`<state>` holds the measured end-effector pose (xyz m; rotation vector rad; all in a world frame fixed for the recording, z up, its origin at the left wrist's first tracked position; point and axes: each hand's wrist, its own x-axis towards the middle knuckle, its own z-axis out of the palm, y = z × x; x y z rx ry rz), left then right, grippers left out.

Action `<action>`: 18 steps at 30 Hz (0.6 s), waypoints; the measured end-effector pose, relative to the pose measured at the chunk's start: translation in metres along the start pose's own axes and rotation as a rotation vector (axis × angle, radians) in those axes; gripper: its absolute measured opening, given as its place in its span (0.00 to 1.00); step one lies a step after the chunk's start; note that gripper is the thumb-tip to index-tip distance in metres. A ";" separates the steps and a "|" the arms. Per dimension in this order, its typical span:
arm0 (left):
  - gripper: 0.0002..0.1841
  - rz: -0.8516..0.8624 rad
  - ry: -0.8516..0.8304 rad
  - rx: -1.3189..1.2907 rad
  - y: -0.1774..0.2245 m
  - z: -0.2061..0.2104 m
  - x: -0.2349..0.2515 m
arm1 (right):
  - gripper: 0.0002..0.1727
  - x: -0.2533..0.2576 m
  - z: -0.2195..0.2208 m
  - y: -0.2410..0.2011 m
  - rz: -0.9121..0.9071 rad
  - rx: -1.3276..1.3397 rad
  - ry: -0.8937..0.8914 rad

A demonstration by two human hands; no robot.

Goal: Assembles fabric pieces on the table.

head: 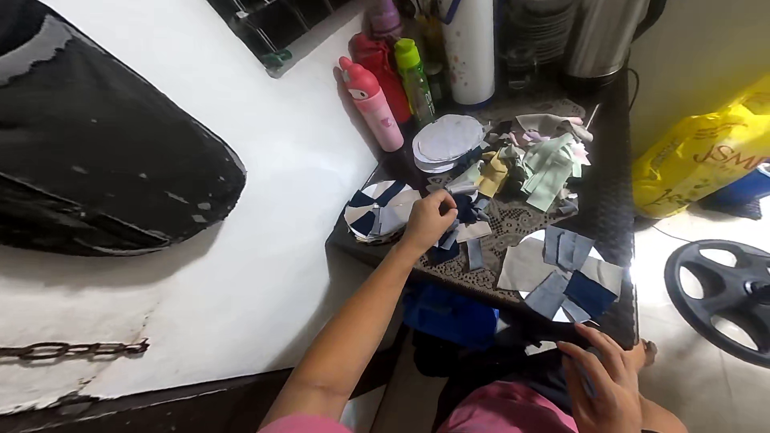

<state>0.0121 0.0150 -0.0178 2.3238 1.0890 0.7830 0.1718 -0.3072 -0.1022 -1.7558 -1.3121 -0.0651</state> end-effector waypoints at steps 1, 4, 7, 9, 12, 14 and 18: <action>0.05 -0.036 -0.028 -0.069 0.004 -0.002 -0.001 | 0.12 0.001 0.001 0.000 -0.007 -0.002 0.003; 0.08 -0.117 -0.138 -0.317 0.020 -0.004 -0.007 | 0.12 0.008 0.001 -0.003 -0.022 -0.007 0.007; 0.12 -0.225 -0.324 -0.591 0.050 0.000 -0.030 | 0.12 0.021 -0.003 -0.007 -0.020 0.091 0.005; 0.10 -0.268 -0.509 -0.759 0.073 0.008 -0.057 | 0.14 0.028 -0.009 -0.011 0.052 0.282 -0.024; 0.08 -0.287 -0.731 -0.976 0.097 0.030 -0.101 | 0.24 0.033 -0.021 -0.018 0.278 0.698 -0.125; 0.08 -0.306 -0.805 -1.065 0.107 0.043 -0.120 | 0.21 0.030 -0.028 -0.021 0.395 0.891 -0.154; 0.06 -0.300 -0.836 -1.150 0.120 0.058 -0.136 | 0.06 0.018 -0.034 -0.021 0.444 1.040 -0.119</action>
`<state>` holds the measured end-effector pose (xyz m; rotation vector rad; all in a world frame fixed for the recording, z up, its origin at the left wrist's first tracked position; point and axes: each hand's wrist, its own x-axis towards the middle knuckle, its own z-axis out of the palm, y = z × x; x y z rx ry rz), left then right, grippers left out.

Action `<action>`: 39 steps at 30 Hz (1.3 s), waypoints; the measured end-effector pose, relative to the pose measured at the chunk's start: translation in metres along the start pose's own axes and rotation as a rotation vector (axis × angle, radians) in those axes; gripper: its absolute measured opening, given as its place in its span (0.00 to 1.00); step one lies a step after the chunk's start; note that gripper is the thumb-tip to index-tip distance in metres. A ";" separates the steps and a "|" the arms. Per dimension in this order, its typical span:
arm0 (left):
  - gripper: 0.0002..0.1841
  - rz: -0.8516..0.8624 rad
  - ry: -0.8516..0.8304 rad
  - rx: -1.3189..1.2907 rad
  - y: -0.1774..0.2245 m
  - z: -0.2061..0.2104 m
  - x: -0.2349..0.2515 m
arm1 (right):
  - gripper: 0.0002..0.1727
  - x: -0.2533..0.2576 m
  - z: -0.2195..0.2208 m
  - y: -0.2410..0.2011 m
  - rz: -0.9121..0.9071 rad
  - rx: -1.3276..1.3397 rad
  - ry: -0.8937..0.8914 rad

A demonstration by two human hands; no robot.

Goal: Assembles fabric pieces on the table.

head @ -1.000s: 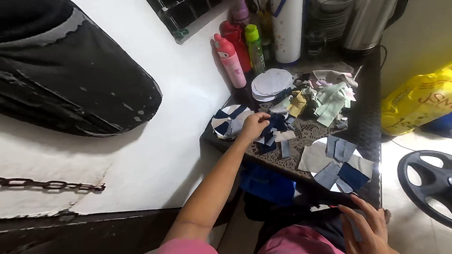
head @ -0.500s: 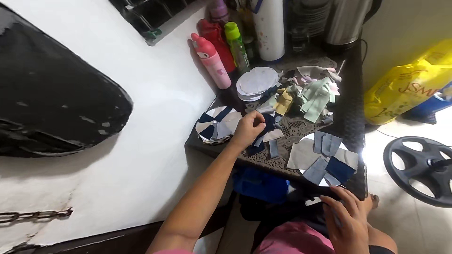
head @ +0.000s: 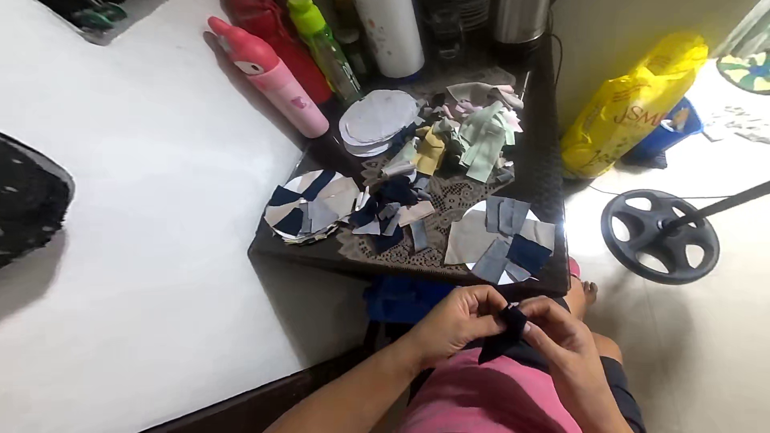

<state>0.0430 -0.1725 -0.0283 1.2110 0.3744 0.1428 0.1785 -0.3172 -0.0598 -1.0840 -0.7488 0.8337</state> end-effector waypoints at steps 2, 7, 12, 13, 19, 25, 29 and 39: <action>0.05 0.032 0.012 0.003 -0.005 0.006 0.000 | 0.04 -0.006 -0.002 0.002 -0.005 0.025 0.012; 0.03 0.247 0.160 0.217 -0.020 0.013 0.000 | 0.06 -0.015 -0.004 0.009 -0.024 0.008 0.047; 0.03 0.268 0.239 0.370 -0.030 0.012 -0.008 | 0.07 -0.020 -0.005 0.015 -0.052 0.040 0.084; 0.04 0.230 0.239 0.375 -0.031 0.012 -0.010 | 0.07 -0.020 -0.005 0.016 -0.054 0.047 0.081; 0.06 0.085 0.235 0.047 -0.035 0.010 -0.013 | 0.17 -0.019 -0.010 0.019 0.079 -0.027 -0.003; 0.05 -0.072 0.266 -0.214 -0.021 0.015 -0.012 | 0.07 -0.018 -0.010 0.018 0.320 0.267 0.052; 0.04 -0.097 0.307 -0.239 -0.018 0.015 -0.012 | 0.08 -0.013 -0.011 0.014 0.291 0.137 0.091; 0.05 -0.055 0.567 -0.158 -0.016 -0.008 -0.031 | 0.15 0.124 0.079 -0.052 0.041 -0.579 -0.161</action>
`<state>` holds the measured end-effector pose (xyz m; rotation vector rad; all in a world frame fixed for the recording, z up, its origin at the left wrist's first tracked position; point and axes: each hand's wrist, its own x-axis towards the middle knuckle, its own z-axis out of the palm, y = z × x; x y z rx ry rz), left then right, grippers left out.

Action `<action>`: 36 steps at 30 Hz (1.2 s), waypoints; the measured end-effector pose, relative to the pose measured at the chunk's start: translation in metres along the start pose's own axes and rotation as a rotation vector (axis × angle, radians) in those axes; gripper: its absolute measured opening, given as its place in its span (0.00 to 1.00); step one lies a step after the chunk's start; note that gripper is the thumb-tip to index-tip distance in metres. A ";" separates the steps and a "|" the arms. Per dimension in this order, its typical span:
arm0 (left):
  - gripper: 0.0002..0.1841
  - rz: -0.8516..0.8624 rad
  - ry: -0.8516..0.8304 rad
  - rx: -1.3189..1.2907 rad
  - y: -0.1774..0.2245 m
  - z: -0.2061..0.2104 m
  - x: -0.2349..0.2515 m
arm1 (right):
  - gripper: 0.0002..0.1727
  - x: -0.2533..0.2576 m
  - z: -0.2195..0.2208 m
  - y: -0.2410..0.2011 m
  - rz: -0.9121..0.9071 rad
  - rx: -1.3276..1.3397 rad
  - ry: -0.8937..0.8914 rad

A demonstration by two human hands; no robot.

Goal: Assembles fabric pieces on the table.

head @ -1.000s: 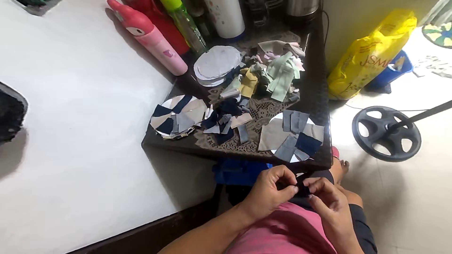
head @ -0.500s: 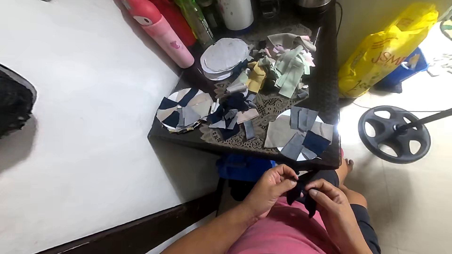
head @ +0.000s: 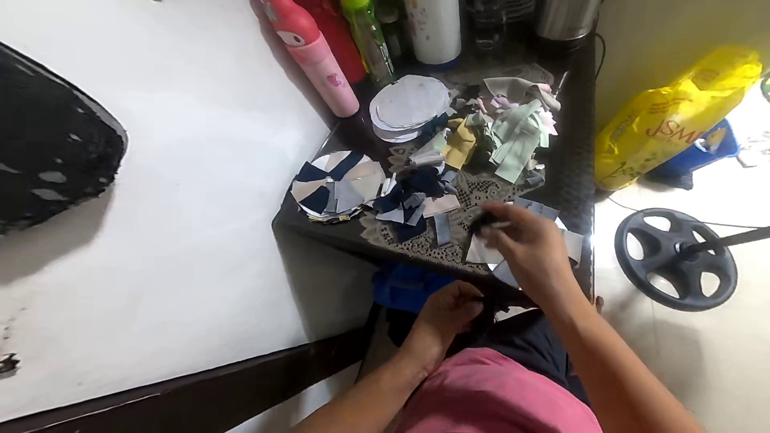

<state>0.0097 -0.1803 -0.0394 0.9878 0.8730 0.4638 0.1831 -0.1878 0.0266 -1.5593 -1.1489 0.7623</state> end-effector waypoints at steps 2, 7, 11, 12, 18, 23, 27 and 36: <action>0.05 0.016 0.018 -0.011 0.006 0.001 -0.002 | 0.21 0.013 0.004 -0.006 -0.049 -0.005 -0.042; 0.05 0.156 -0.038 -0.003 0.005 0.002 0.006 | 0.23 -0.033 -0.015 0.032 0.085 0.121 -0.260; 0.05 0.342 -0.084 0.068 -0.010 0.011 0.015 | 0.12 -0.067 -0.020 0.061 0.197 0.324 -0.184; 0.05 0.383 -0.087 0.081 -0.013 0.014 0.016 | 0.07 -0.072 -0.018 0.065 0.185 0.336 -0.130; 0.07 0.428 -0.144 0.135 -0.003 0.025 0.021 | 0.05 -0.074 -0.020 0.072 0.156 0.465 -0.012; 0.04 0.434 -0.191 0.225 0.013 0.032 0.036 | 0.08 -0.073 -0.033 0.069 0.201 0.362 -0.014; 0.05 0.423 -0.222 0.385 0.026 0.041 0.058 | 0.00 -0.066 -0.048 0.070 0.172 0.142 0.091; 0.15 0.173 -0.318 0.508 0.049 0.076 0.106 | 0.05 -0.031 -0.084 0.076 0.237 -0.119 0.127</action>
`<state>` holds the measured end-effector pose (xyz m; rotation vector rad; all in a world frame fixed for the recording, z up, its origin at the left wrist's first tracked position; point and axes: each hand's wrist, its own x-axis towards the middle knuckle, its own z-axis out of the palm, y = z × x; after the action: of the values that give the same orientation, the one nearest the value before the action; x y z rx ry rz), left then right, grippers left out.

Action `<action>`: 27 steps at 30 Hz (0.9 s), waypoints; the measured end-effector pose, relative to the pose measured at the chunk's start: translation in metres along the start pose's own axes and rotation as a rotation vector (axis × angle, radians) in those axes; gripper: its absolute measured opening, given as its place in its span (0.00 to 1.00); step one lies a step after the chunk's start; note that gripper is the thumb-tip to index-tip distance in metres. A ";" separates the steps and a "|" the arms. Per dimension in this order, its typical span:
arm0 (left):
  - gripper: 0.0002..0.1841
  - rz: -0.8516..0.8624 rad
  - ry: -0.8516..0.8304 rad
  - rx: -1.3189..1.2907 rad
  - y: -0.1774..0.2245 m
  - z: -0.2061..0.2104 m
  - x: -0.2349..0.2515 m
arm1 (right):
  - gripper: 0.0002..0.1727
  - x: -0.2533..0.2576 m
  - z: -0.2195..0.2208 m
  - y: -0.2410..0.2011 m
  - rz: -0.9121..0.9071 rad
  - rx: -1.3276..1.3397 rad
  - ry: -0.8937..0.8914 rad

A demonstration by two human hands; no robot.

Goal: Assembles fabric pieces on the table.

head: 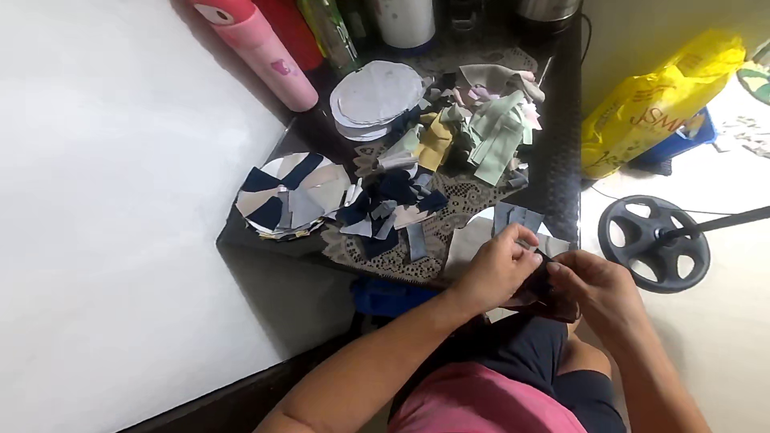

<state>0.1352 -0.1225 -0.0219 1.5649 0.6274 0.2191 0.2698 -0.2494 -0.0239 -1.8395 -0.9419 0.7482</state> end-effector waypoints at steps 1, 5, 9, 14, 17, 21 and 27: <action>0.18 -0.015 -0.033 -0.061 -0.001 0.001 0.002 | 0.05 0.002 -0.001 0.001 0.004 0.000 0.008; 0.19 0.016 0.019 -0.096 -0.007 0.006 0.004 | 0.07 0.006 -0.002 0.007 -0.001 -0.067 0.037; 0.07 0.178 0.125 0.013 -0.013 0.008 0.006 | 0.09 0.011 -0.003 0.009 -0.005 -0.174 0.055; 0.11 0.294 0.176 0.252 -0.018 0.012 0.012 | 0.10 0.017 -0.004 0.007 -0.023 -0.329 0.086; 0.14 0.311 0.246 0.467 -0.018 0.017 0.016 | 0.11 0.024 -0.003 0.006 -0.018 -0.383 0.093; 0.18 0.227 0.244 0.600 -0.014 0.019 0.024 | 0.10 0.033 -0.001 0.001 0.006 -0.469 0.098; 0.18 0.143 0.197 0.710 -0.005 0.018 0.033 | 0.11 0.042 -0.002 -0.007 0.094 -0.590 0.025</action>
<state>0.1697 -0.1211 -0.0361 2.2957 0.7982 0.2774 0.2918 -0.2132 -0.0213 -2.4096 -1.1483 0.5310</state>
